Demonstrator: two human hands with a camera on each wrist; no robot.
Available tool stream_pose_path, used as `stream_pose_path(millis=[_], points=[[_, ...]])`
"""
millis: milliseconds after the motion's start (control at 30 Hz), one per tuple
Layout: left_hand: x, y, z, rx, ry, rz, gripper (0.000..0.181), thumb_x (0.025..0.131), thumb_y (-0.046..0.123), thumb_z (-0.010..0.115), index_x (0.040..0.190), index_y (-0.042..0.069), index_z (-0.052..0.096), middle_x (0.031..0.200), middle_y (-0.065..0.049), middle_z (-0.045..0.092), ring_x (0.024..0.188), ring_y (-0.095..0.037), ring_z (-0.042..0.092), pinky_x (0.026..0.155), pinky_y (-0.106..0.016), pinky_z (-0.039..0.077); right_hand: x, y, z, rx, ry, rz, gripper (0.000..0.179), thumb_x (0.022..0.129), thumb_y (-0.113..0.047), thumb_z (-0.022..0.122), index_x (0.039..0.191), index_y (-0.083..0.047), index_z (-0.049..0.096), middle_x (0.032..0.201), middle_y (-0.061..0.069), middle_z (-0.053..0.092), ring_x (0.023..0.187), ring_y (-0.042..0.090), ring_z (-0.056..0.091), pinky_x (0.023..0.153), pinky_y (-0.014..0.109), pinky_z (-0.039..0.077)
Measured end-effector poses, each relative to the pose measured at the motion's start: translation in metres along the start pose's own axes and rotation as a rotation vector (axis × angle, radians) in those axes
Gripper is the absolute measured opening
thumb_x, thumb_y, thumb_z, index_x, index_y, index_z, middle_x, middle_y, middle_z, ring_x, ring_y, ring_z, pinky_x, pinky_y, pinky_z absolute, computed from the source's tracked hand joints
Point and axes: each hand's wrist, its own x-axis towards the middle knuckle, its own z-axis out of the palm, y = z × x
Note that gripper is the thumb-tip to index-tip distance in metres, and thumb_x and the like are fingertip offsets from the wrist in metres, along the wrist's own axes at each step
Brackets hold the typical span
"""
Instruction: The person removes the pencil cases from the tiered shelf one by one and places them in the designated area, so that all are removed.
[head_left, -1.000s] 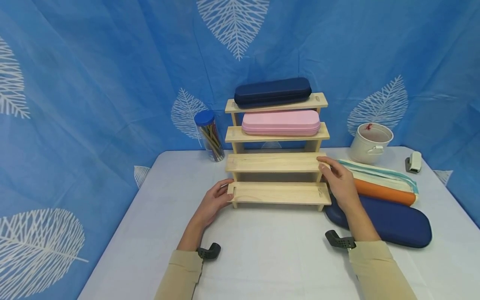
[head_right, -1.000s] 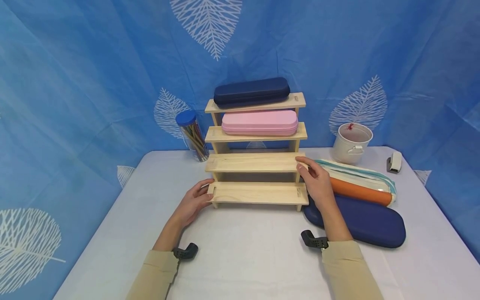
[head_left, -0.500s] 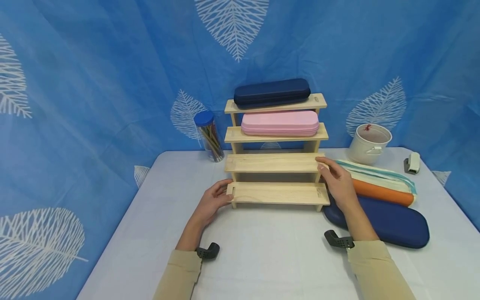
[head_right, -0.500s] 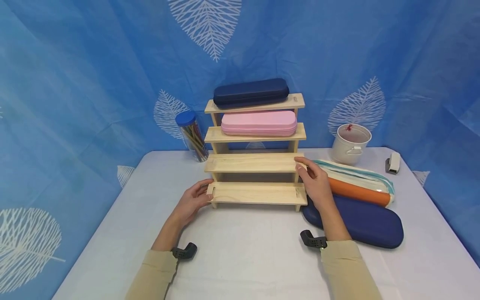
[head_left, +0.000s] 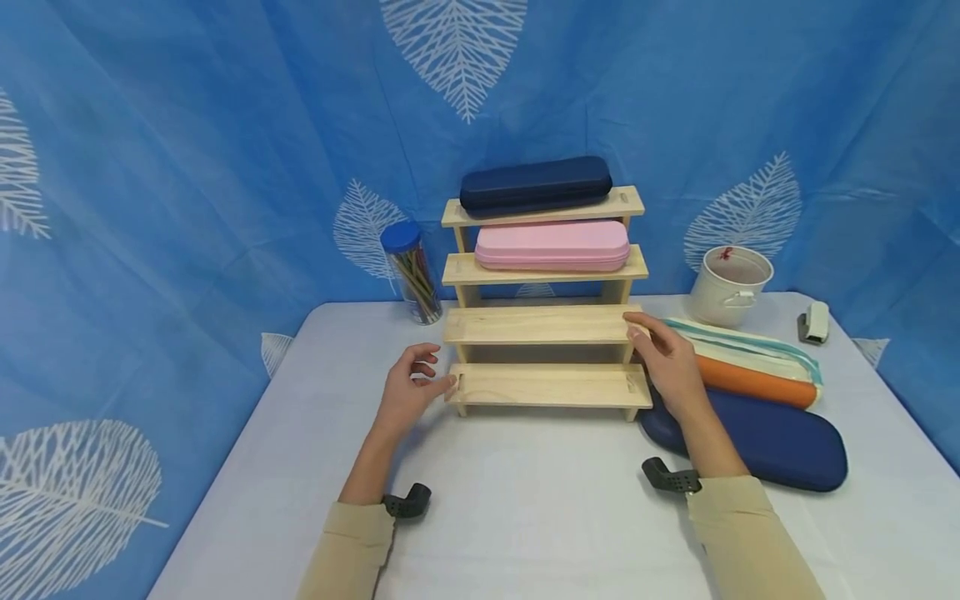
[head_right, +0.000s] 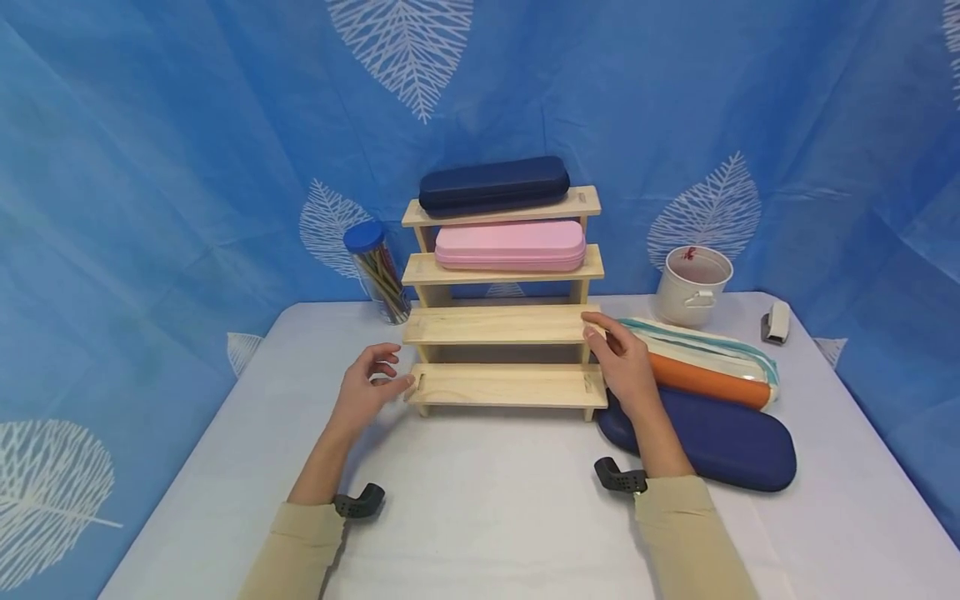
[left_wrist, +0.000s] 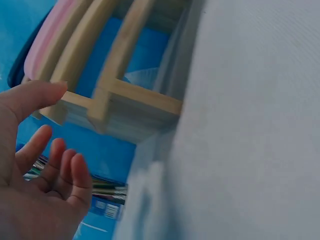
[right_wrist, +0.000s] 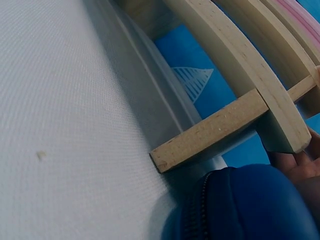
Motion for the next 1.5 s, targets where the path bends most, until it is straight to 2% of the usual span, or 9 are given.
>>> stream_pose_path(millis=[100, 200, 367, 567, 733, 933, 1133, 1300, 1500], points=[[-0.003, 0.011, 0.004, 0.01, 0.112, 0.094, 0.042, 0.083, 0.007, 0.074, 0.121, 0.003, 0.057, 0.107, -0.015, 0.054, 0.096, -0.041, 0.05, 0.075, -0.036, 0.046, 0.002, 0.01, -0.003, 0.0, 0.003, -0.008, 0.04, 0.097, -0.031, 0.058, 0.132, -0.011, 0.059, 0.14, 0.005, 0.049, 0.135, 0.014, 0.035, 0.103, 0.027, 0.037], [-0.004, 0.021, 0.006, -0.039, 0.183, 0.22, 0.037, 0.084, 0.002, 0.072, 0.118, 0.0, 0.058, 0.107, -0.014, 0.057, 0.096, -0.041, 0.052, 0.078, -0.04, 0.048, 0.002, 0.013, -0.004, 0.008, -0.001, -0.033, 0.04, 0.097, -0.029, 0.058, 0.132, -0.009, 0.058, 0.14, 0.006, 0.049, 0.135, 0.014, 0.034, 0.101, 0.023, 0.039], [0.002, 0.033, 0.008, -0.117, 0.195, 0.405, 0.035, 0.086, -0.005, 0.067, 0.119, -0.008, 0.055, 0.115, -0.018, 0.057, 0.107, -0.046, 0.051, 0.087, -0.045, 0.049, -0.005, 0.002, -0.002, 0.015, 0.006, -0.073, 0.039, 0.098, -0.023, 0.057, 0.131, -0.003, 0.057, 0.139, 0.013, 0.049, 0.135, 0.018, 0.036, 0.093, 0.014, 0.04], [0.015, 0.043, 0.009, -0.139, 0.225, 0.509, 0.032, 0.087, -0.004, 0.066, 0.117, -0.01, 0.055, 0.112, -0.025, 0.059, 0.103, -0.04, 0.056, 0.088, -0.043, 0.049, -0.009, -0.002, -0.002, 0.005, -0.012, -0.086, 0.039, 0.099, -0.024, 0.055, 0.132, -0.002, 0.057, 0.14, 0.013, 0.048, 0.135, 0.019, 0.036, 0.092, 0.013, 0.04], [0.028, 0.05, 0.013, -0.136, 0.228, 0.537, 0.032, 0.089, 0.002, 0.068, 0.116, -0.011, 0.056, 0.111, -0.026, 0.06, 0.101, -0.032, 0.059, 0.089, -0.046, 0.049, -0.008, 0.001, -0.003, -0.006, -0.014, -0.084, 0.039, 0.099, -0.026, 0.055, 0.131, -0.003, 0.057, 0.139, 0.011, 0.049, 0.135, 0.02, 0.036, 0.096, 0.016, 0.038], [0.043, 0.061, 0.017, -0.107, 0.207, 0.561, 0.033, 0.089, 0.005, 0.068, 0.116, -0.01, 0.056, 0.112, -0.025, 0.061, 0.101, -0.035, 0.06, 0.089, -0.047, 0.049, -0.007, 0.003, -0.003, -0.006, -0.02, -0.083, 0.04, 0.099, -0.027, 0.055, 0.131, -0.004, 0.057, 0.14, 0.01, 0.049, 0.135, 0.019, 0.035, 0.102, 0.022, 0.038], [0.058, 0.075, 0.019, -0.107, 0.158, 0.575, 0.034, 0.089, 0.007, 0.068, 0.116, -0.011, 0.056, 0.114, -0.029, 0.058, 0.106, -0.039, 0.057, 0.092, -0.05, 0.047, -0.007, 0.001, -0.002, -0.002, -0.005, -0.073, 0.039, 0.099, -0.026, 0.055, 0.131, -0.004, 0.057, 0.141, 0.011, 0.048, 0.136, 0.019, 0.034, 0.101, 0.022, 0.038], [0.068, 0.085, 0.02, -0.129, 0.119, 0.542, 0.037, 0.088, 0.004, 0.068, 0.117, -0.012, 0.054, 0.117, -0.029, 0.056, 0.111, -0.042, 0.054, 0.094, -0.048, 0.046, -0.005, -0.001, 0.001, 0.014, -0.025, -0.071, 0.039, 0.099, -0.025, 0.055, 0.133, -0.004, 0.056, 0.142, 0.012, 0.046, 0.137, 0.02, 0.033, 0.101, 0.023, 0.038], [0.086, 0.089, 0.021, -0.111, 0.066, 0.459, 0.043, 0.087, 0.009, 0.071, 0.122, -0.008, 0.053, 0.121, -0.019, 0.057, 0.118, -0.038, 0.051, 0.098, -0.04, 0.044, -0.005, -0.002, 0.002, 0.017, -0.002, -0.072, 0.039, 0.099, -0.024, 0.056, 0.131, -0.002, 0.057, 0.14, 0.013, 0.048, 0.136, 0.019, 0.035, 0.097, 0.016, 0.038]])
